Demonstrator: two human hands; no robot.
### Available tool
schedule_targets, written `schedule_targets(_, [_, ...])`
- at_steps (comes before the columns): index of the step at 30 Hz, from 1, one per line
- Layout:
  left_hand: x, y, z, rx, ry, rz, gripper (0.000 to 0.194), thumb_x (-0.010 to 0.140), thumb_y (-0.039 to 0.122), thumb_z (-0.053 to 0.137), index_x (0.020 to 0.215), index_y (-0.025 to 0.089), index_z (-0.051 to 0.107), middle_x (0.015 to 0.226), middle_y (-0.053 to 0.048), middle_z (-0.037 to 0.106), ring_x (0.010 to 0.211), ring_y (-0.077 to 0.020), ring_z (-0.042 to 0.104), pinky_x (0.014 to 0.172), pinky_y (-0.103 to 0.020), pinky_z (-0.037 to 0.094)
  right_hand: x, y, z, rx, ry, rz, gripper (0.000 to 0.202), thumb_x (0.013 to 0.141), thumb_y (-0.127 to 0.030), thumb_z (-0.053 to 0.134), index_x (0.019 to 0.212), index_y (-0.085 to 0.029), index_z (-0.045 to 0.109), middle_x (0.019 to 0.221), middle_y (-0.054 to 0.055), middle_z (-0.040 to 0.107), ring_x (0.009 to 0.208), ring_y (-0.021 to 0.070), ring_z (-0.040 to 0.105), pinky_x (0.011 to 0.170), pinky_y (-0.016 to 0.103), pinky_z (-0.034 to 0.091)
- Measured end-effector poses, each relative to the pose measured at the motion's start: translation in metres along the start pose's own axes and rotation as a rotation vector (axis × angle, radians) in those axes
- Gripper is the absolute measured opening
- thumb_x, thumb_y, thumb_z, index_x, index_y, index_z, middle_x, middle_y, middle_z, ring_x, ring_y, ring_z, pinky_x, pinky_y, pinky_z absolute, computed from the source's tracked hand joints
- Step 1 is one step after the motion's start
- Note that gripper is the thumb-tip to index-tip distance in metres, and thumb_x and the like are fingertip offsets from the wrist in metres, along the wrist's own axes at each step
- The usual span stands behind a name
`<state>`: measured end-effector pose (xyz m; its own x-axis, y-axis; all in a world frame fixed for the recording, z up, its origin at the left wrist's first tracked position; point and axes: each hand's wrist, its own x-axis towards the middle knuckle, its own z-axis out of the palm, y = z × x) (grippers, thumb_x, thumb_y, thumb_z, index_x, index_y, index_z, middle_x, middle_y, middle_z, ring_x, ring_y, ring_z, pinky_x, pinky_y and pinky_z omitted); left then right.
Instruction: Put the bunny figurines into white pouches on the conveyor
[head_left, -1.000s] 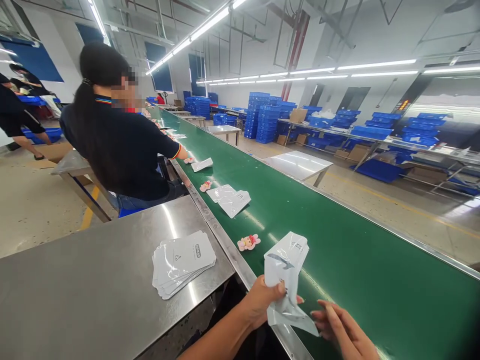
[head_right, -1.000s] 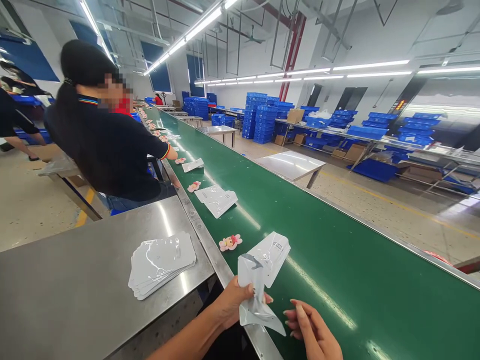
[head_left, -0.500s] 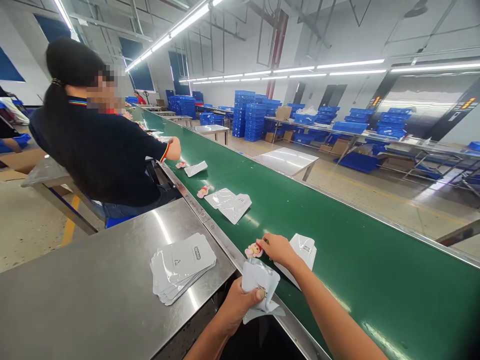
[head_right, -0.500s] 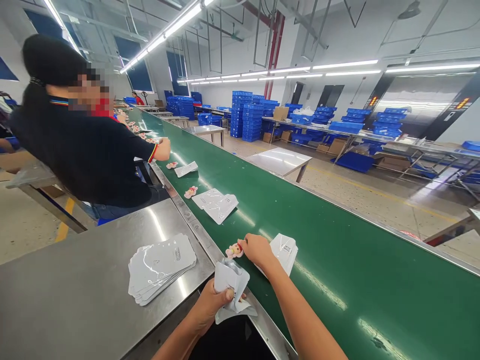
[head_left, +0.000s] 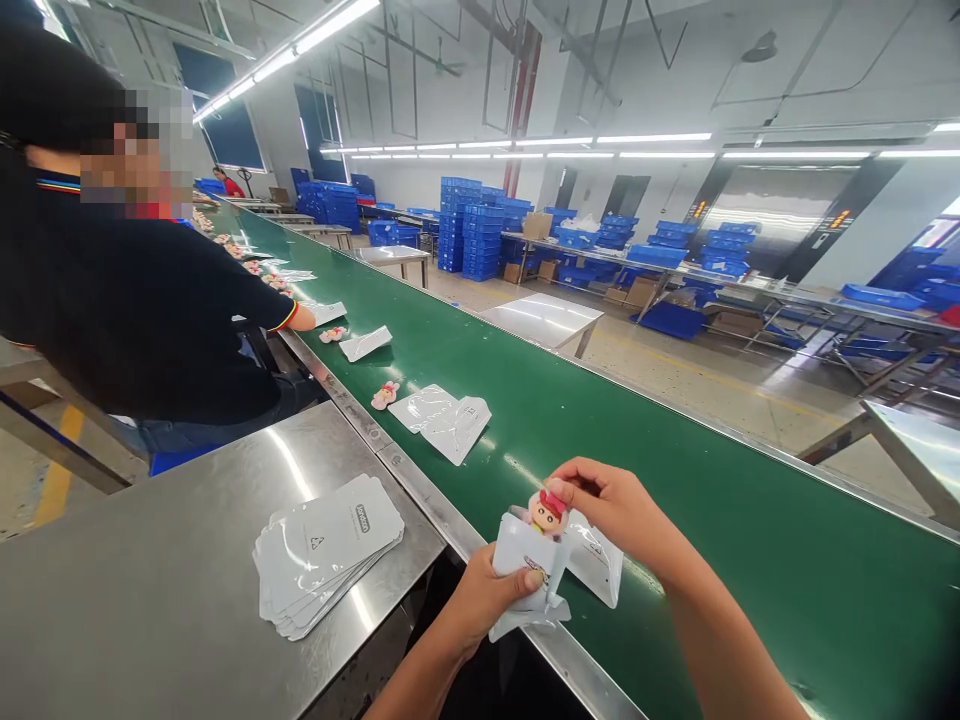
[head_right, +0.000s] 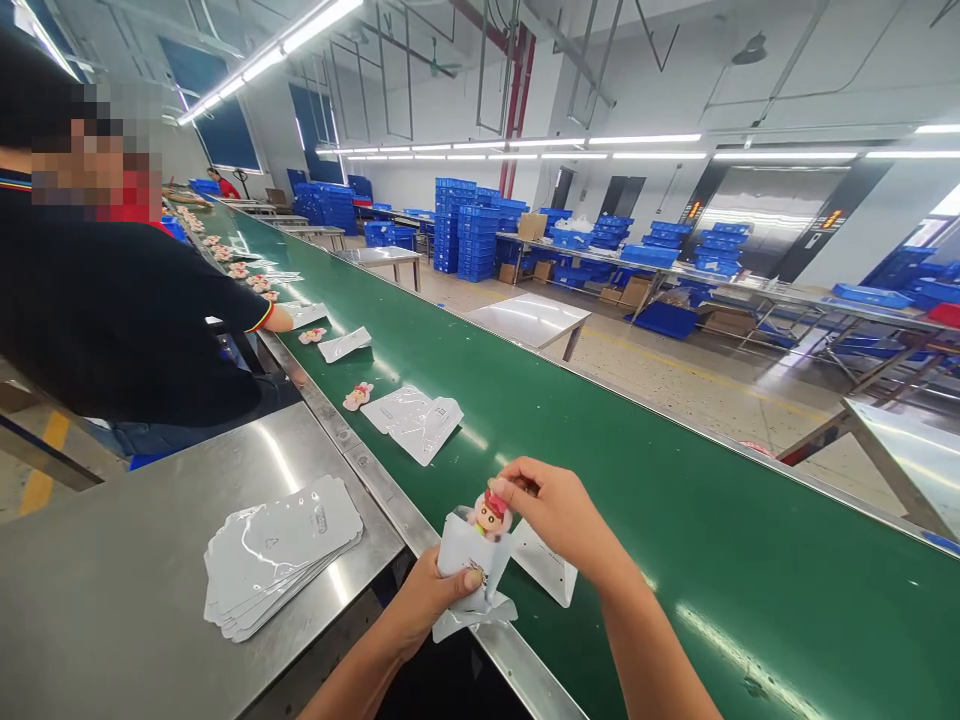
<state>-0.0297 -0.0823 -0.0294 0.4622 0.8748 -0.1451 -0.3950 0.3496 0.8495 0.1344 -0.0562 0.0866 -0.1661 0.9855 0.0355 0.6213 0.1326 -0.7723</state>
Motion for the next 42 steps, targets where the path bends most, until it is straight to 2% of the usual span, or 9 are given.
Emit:
schedule_targets(7, [0.004,0.007,0.011,0.045,-0.106,0.008,0.059,0.053,0.048,0.079,0.096,0.010,0.062,0.076,-0.003,0.054,0.070,-0.0140,0.046,0.063,-0.024,0.033,-0.016,0.002,0.007,-0.270,-0.046,-0.031,0.020,0.087,-0.041,0.047,0.090,-0.027,0.060,0.077,-0.002,0.063,0.066,0.0150,0.055,0.058,0.026,0.042])
schedule_targets(13, [0.013,0.011,0.014,0.186,-0.083,0.105,0.043,0.064,0.034,0.074,0.099,0.014,0.059,0.082,-0.001,0.054,0.074,-0.0135,0.047,0.065,-0.023,0.035,-0.033,0.010,0.007,-0.414,-0.083,-0.316,0.031,0.092,-0.038,0.039,0.088,-0.025,0.067,0.138,-0.002,0.037,0.126,0.0249,0.031,0.101,0.043,0.032])
schedule_targets(17, [0.024,0.021,0.019,0.427,-0.146,0.172,0.032,0.066,0.030,0.071,0.094,0.015,0.062,0.082,-0.002,0.058,0.075,-0.0158,0.051,0.065,-0.024,0.038,-0.035,0.017,0.006,-0.408,-0.115,-0.284,0.033,0.091,-0.038,0.043,0.073,-0.022,0.066,0.134,0.000,0.043,0.119,0.0248,0.041,0.098,0.040,0.036])
schedule_targets(21, [0.045,0.057,0.003,0.533,-0.331,0.299,0.061,0.076,0.040,0.062,0.131,0.023,0.042,0.123,-0.007,0.054,0.111,-0.0239,0.049,0.088,-0.031,0.040,-0.023,0.033,-0.014,-0.236,0.081,-0.205,0.035,0.091,-0.044,0.040,0.076,-0.023,0.064,0.112,0.003,0.056,0.095,0.0192,0.055,0.081,0.028,0.043])
schedule_targets(25, [0.088,0.086,-0.044,1.080,0.327,0.363,0.048,0.091,0.042,0.031,0.134,0.020,0.036,0.134,-0.007,0.045,0.123,-0.0200,0.041,0.100,-0.032,0.034,-0.005,0.062,-0.025,-0.374,0.306,-0.026,0.048,0.087,-0.056,0.040,0.056,-0.020,0.046,0.066,0.001,0.051,0.055,0.0134,0.046,0.052,0.025,0.035])
schedule_targets(27, [0.110,0.089,-0.071,1.229,0.504,0.304,0.047,0.090,0.036,0.037,0.132,0.014,0.038,0.141,-0.011,0.035,0.131,-0.0238,0.029,0.107,-0.037,0.023,0.002,0.075,-0.025,-0.402,0.303,0.012,0.049,0.086,-0.057,0.040,0.054,-0.019,0.043,0.063,0.000,0.050,0.054,0.0133,0.045,0.052,0.025,0.034])
schedule_targets(33, [0.146,0.073,-0.116,1.456,0.563,0.148,0.060,0.083,0.031,0.052,0.134,0.006,0.032,0.145,-0.020,0.023,0.135,-0.0322,0.015,0.107,-0.045,0.016,0.020,0.112,-0.032,-0.214,0.076,0.272,0.051,0.082,-0.064,0.037,0.074,-0.019,0.061,0.071,0.004,0.062,0.070,0.0216,0.058,0.061,0.029,0.041])
schedule_targets(36, [0.147,0.065,-0.118,1.549,0.566,0.137,0.052,0.084,0.033,0.051,0.129,0.009,0.040,0.143,-0.018,0.028,0.132,-0.0319,0.021,0.106,-0.046,0.016,0.026,0.128,-0.038,-0.405,0.148,0.356,0.055,0.083,-0.063,0.035,0.099,-0.019,0.062,0.095,0.009,0.064,0.086,0.0279,0.059,0.070,0.037,0.045])
schedule_targets(42, [0.134,0.071,-0.105,1.664,0.584,0.172,0.028,0.088,0.019,0.037,0.093,0.015,0.064,0.106,-0.011,0.064,0.105,-0.0250,0.054,0.089,-0.036,0.034,0.029,0.113,-0.020,-0.576,0.389,0.052,0.039,0.089,-0.048,0.036,0.113,-0.024,0.055,0.124,0.003,0.052,0.108,0.0244,0.051,0.084,0.040,0.046])
